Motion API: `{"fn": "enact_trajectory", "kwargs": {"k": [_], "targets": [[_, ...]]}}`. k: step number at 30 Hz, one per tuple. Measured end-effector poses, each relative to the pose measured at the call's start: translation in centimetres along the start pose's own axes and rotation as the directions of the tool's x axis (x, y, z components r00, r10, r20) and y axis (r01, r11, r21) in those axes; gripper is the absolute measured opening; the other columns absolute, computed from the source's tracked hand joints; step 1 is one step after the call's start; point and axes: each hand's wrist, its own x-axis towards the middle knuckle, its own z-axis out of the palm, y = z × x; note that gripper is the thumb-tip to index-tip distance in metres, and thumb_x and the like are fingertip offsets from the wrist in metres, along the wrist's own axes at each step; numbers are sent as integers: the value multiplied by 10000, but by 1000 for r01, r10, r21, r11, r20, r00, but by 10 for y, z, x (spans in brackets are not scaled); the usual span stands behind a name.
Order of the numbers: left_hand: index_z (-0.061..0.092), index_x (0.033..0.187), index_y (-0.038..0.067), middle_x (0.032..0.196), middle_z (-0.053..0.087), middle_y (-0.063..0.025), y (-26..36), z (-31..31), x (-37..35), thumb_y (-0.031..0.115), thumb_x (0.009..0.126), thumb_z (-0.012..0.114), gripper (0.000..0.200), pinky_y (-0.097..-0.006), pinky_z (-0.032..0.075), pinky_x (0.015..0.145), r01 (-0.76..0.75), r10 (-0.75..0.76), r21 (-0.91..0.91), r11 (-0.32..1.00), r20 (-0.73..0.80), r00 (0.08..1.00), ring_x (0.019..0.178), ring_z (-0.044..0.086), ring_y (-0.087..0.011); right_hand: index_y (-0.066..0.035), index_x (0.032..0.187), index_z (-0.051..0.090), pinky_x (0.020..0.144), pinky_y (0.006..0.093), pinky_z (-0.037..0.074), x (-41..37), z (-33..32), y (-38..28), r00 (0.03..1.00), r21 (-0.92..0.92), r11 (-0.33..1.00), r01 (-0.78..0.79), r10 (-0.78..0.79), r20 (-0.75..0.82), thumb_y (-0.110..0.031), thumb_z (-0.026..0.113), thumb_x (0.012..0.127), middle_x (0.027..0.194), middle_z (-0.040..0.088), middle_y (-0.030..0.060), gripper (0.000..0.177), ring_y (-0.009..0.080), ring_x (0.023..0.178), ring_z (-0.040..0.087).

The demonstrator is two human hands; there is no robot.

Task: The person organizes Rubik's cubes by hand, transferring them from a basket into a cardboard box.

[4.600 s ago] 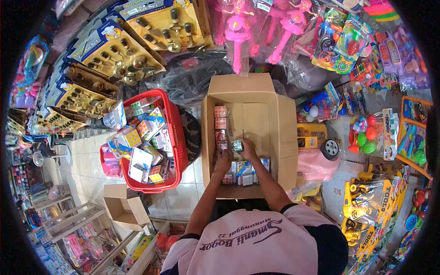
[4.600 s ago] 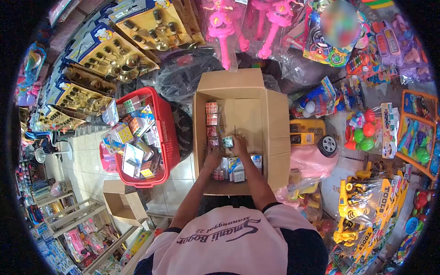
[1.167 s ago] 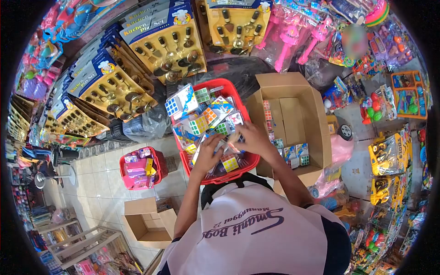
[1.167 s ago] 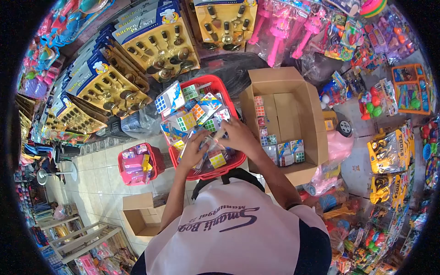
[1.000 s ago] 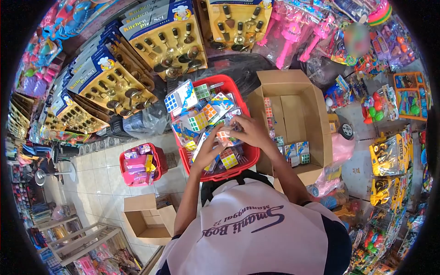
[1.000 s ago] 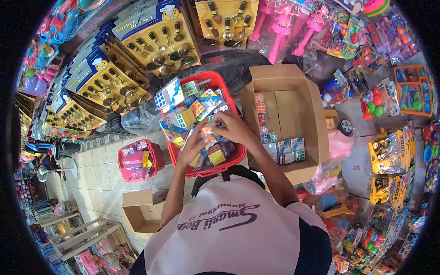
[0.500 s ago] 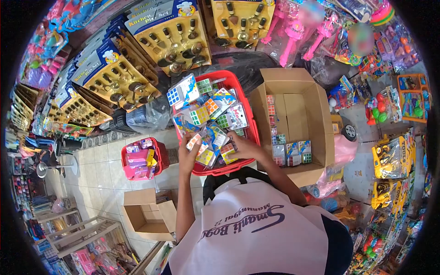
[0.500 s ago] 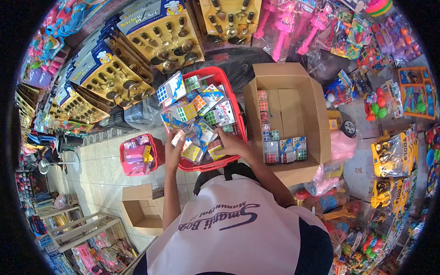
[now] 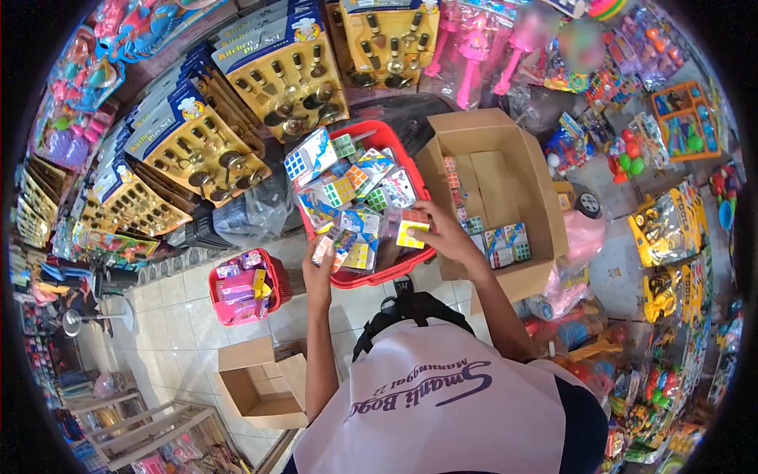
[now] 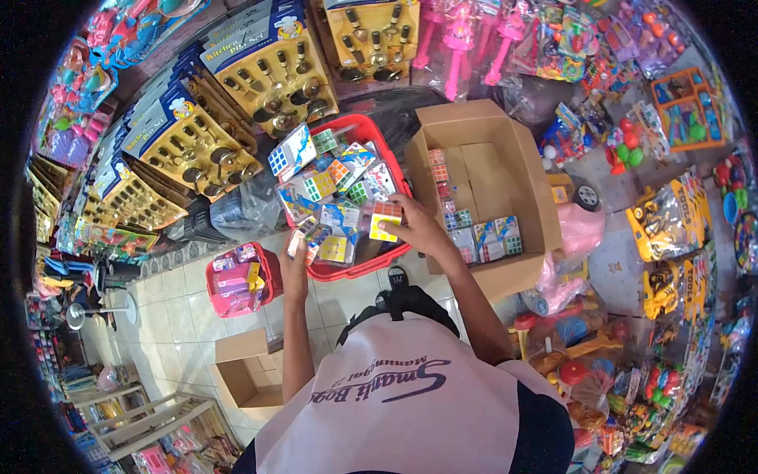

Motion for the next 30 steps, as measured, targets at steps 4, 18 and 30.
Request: {"fn": "enact_trajectory", "kwargs": {"k": [4, 18, 30], "targets": [[472, 1261, -43, 1164, 559, -113, -14, 6, -9, 238, 912, 594, 464, -305, 455, 900, 89, -16, -317, 944, 225, 974, 1019, 560, -156, -40, 1297, 433, 980, 340, 391, -34, -17, -32, 995, 108, 994, -2, 12, -101, -192, 695, 816, 1224, 537, 152, 568, 233, 1153, 521], [400, 1302, -2, 1222, 549, -136, -55, 116, -39, 334, 953, 499, 494, -490, 491, 934, 624, -233, -256, 738, 771, 592, 1102, 577, -272, -116, 1225, 551, 1026, 396, 340, -132, -38, 20, 985, -205, 978, 40, -73, -157, -92, 719, 608, 1245, 458, 125, 640, 319, 1213, 410], [386, 1344, 62, 1248, 545, -147, -99, 286, -26, 393, 939, 493, 534, -489, 537, 840, 655, -346, -146, 742, 753, 560, 1067, 600, -281, -84, 1238, 511, 983, 457, 334, -137, -168, 127, 982, -484, 871, 88, -157, -103, -182, 755, 605, 1229, 448, 118, 685, 316, 1186, 414]]}}
